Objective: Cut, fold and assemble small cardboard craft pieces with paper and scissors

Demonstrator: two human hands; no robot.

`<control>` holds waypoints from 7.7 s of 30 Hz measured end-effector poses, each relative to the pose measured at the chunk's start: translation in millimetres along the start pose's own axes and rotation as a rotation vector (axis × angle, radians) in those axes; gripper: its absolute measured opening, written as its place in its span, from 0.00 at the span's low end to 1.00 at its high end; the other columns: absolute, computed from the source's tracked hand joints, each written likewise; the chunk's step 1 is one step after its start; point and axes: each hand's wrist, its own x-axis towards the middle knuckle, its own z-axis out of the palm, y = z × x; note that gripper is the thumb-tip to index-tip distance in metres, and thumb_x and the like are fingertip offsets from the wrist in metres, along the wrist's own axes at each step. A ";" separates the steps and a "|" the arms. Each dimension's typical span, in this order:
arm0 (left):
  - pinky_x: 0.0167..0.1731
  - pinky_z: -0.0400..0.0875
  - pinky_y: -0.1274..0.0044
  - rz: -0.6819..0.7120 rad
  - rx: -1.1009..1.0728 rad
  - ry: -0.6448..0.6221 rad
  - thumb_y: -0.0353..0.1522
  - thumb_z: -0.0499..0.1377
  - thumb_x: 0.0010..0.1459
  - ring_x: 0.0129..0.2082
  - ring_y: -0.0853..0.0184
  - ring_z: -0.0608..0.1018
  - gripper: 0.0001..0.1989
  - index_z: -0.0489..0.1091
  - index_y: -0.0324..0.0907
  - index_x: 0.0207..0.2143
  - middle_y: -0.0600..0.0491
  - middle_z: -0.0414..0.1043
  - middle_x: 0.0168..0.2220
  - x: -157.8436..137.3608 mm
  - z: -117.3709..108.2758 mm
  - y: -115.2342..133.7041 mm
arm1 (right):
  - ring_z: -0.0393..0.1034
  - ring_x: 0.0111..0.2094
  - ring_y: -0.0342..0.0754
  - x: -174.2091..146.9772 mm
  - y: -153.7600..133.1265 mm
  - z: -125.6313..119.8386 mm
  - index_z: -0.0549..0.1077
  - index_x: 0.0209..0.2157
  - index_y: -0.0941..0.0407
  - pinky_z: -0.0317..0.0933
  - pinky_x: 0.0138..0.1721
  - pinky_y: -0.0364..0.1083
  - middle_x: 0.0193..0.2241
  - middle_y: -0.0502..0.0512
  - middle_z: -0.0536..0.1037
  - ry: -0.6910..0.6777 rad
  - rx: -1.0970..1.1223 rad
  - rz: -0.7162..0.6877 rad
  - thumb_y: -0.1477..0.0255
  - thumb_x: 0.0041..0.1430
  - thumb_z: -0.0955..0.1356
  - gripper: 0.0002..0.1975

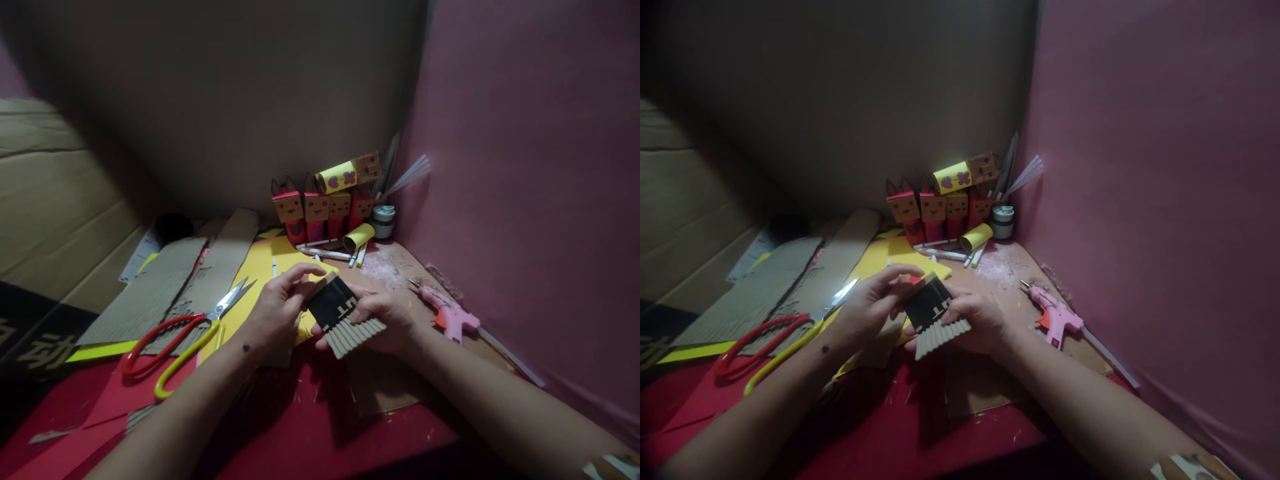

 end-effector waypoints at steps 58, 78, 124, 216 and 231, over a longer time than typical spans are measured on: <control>0.24 0.64 0.78 0.728 0.808 0.279 0.25 0.49 0.61 0.22 0.69 0.73 0.10 0.68 0.37 0.41 0.53 0.72 0.25 -8.0 2.3 -8.7 | 0.72 0.34 0.48 11.3 8.5 1.1 0.74 0.39 0.56 0.67 0.36 0.49 0.34 0.53 0.77 0.444 -0.229 -0.290 0.74 0.44 0.73 0.16; 0.44 0.71 0.70 -0.086 -0.111 -0.027 0.31 0.64 0.49 0.42 0.60 0.78 0.13 0.78 0.44 0.39 0.52 0.80 0.41 -1.6 6.2 5.5 | 0.66 0.26 0.44 7.5 5.0 -2.8 0.75 0.24 0.58 0.58 0.29 0.44 0.22 0.54 0.75 0.585 -0.321 -0.228 0.67 0.47 0.73 0.09; 0.55 0.65 0.60 0.502 0.380 -0.230 0.35 0.63 0.55 0.56 0.52 0.69 0.33 0.55 0.43 0.61 0.41 0.64 0.58 0.0 2.2 -13.8 | 0.70 0.27 0.43 10.8 0.3 -14.2 0.75 0.36 0.54 0.64 0.37 0.45 0.25 0.46 0.77 0.446 -0.141 -0.388 0.77 0.41 0.75 0.16; 0.25 0.63 0.78 -0.152 -0.194 -0.163 0.35 0.62 0.51 0.22 0.72 0.69 0.15 0.67 0.39 0.16 0.55 0.67 0.19 -0.2 -3.0 7.3 | 0.75 0.30 0.46 -0.5 0.7 -4.4 0.78 0.38 0.57 0.69 0.36 0.48 0.30 0.54 0.80 0.360 -0.535 -0.179 0.70 0.51 0.73 0.11; 0.25 0.70 0.80 -0.124 -0.469 -0.377 0.33 0.59 0.58 0.20 0.73 0.73 0.10 0.75 0.37 0.27 0.54 0.73 0.20 2.8 -10.3 -1.2 | 0.75 0.31 0.49 6.6 0.1 -20.1 0.78 0.35 0.59 0.67 0.40 0.51 0.28 0.56 0.80 0.277 -0.337 -0.192 0.61 0.49 0.75 0.17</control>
